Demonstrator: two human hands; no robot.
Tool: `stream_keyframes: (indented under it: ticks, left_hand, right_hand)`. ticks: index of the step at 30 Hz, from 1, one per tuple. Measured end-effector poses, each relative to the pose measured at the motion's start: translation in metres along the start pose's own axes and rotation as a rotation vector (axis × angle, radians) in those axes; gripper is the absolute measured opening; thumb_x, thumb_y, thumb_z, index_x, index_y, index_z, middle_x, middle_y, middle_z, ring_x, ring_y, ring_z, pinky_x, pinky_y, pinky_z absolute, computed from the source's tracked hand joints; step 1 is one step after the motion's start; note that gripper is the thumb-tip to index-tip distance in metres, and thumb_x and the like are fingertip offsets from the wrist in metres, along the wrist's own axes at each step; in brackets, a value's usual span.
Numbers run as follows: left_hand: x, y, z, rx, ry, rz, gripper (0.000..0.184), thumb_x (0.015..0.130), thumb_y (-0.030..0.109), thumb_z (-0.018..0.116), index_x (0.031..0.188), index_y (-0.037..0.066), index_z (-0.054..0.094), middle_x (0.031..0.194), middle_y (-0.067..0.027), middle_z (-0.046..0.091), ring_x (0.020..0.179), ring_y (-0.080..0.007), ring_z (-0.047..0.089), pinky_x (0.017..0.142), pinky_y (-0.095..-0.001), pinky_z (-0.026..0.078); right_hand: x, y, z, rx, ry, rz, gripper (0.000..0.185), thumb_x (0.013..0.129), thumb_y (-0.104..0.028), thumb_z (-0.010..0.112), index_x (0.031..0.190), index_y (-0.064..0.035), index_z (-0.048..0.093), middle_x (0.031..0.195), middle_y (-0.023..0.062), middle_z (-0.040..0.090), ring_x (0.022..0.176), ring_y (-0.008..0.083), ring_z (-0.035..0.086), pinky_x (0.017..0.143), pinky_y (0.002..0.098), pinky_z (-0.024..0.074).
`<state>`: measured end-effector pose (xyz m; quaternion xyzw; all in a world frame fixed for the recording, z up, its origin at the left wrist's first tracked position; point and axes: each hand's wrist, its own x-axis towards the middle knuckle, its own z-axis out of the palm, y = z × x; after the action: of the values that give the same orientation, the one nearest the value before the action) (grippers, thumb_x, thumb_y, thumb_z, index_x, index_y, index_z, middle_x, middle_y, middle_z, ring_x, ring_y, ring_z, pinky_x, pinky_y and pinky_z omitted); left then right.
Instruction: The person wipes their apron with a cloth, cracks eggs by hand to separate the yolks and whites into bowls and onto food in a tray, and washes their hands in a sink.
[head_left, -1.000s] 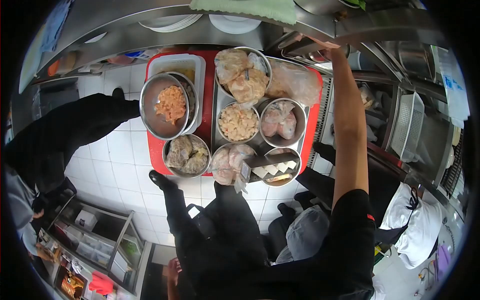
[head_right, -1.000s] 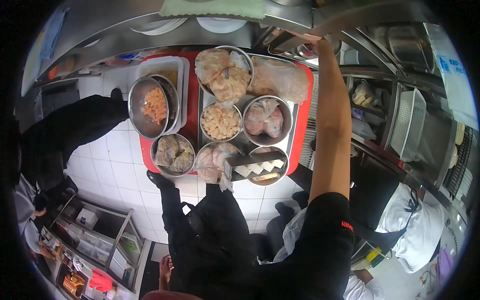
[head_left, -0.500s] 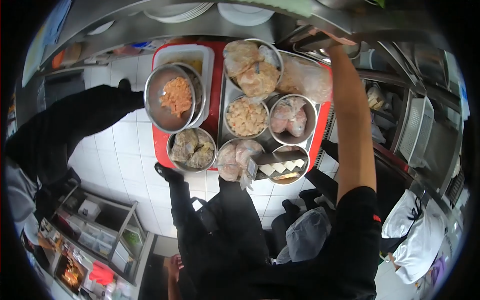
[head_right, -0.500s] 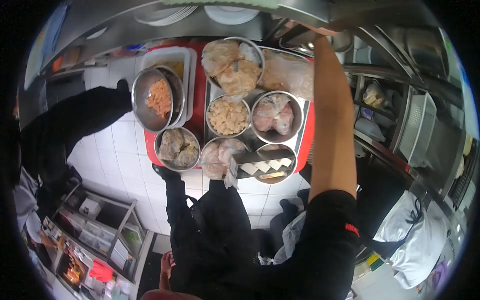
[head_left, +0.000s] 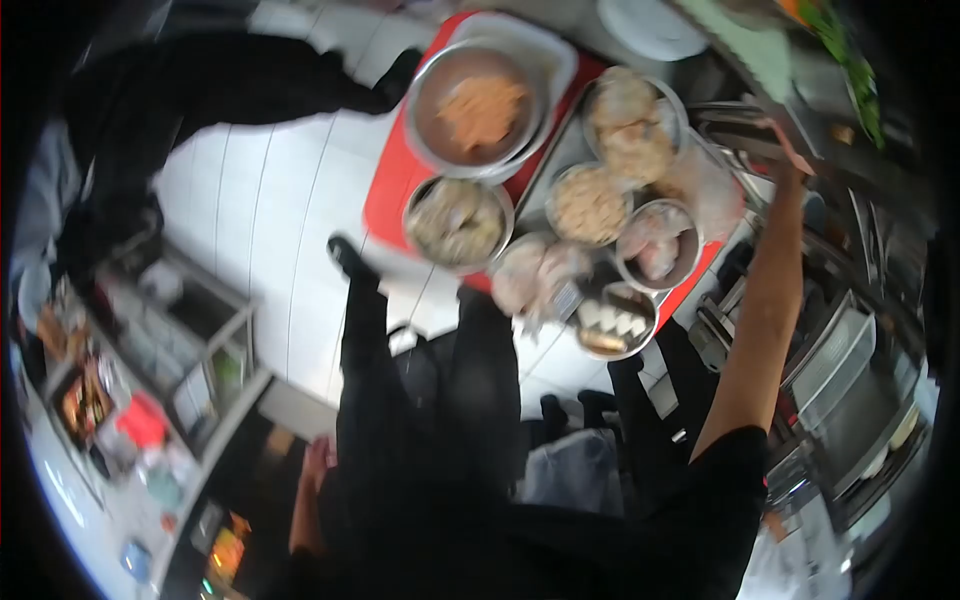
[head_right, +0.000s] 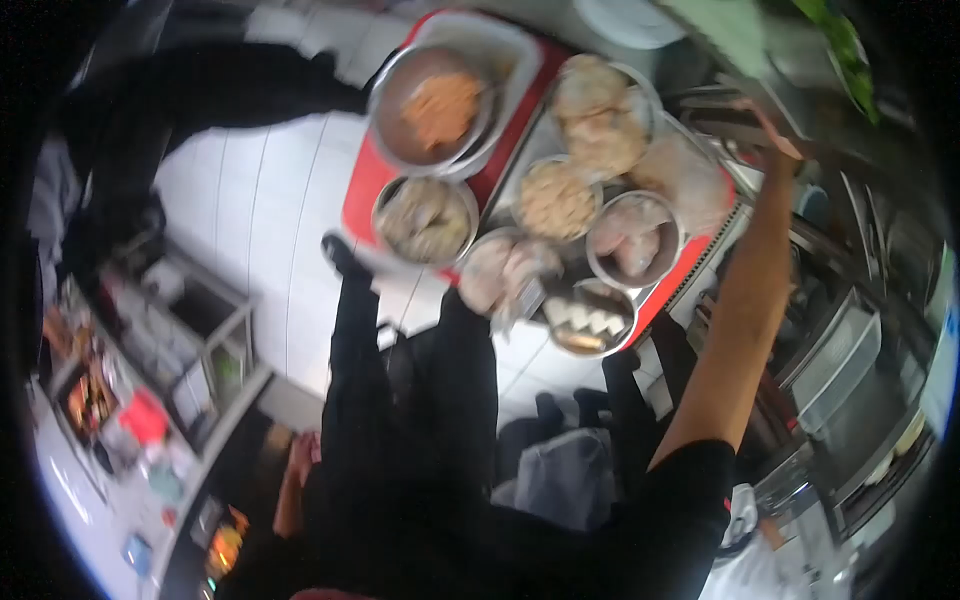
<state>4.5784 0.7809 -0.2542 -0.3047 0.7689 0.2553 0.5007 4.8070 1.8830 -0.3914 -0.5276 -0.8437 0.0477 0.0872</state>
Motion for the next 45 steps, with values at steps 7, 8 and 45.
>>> stream_keyframes:
  ticks: [7, 8, 45]
  left_hand:
    - [-0.017, 0.011, -0.025, 0.371, 0.115, 0.386, 0.038, 0.098, 0.024, 0.051, 0.130, 0.003, 0.054, 0.110, -0.0117, 0.063, 0.101, -0.0234, 0.060, 0.092, -0.0346, 0.047]
    - [-0.021, 0.026, -0.021, 0.423, 0.150, 0.497, 0.038, 0.097, 0.022, 0.053, 0.131, 0.004, 0.053, 0.112, -0.0131, 0.063, 0.104, -0.0250, 0.060, 0.093, -0.0350, 0.047]
    - [-0.047, 0.372, -0.343, -1.449, -1.013, 0.428, 0.051, 0.097, 0.040, 0.039, 0.134, 0.007, 0.048, 0.140, -0.0147, 0.049, 0.132, -0.0304, 0.045, 0.108, -0.0483, 0.040]
  right_hand:
    - [-0.163, -0.042, -0.119, 0.665, -0.036, 0.535, 0.048, 0.080, -0.029, 0.076, 0.119, -0.0057, 0.061, 0.092, 0.0058, 0.060, 0.077, 0.0195, 0.060, 0.053, 0.0312, 0.0531]
    - [-0.195, -0.048, -0.149, 0.720, -0.032, 0.637, 0.048, 0.080, -0.029, 0.076, 0.119, -0.0057, 0.061, 0.092, 0.0055, 0.060, 0.077, 0.0193, 0.060, 0.052, 0.0310, 0.0530]
    - [-0.507, -1.063, -0.245, 0.503, -0.449, -1.332, 0.049, 0.079, -0.040, 0.070, 0.121, -0.0174, 0.064, 0.125, 0.0094, 0.056, 0.129, 0.0363, 0.043, 0.103, 0.0569, 0.0338]
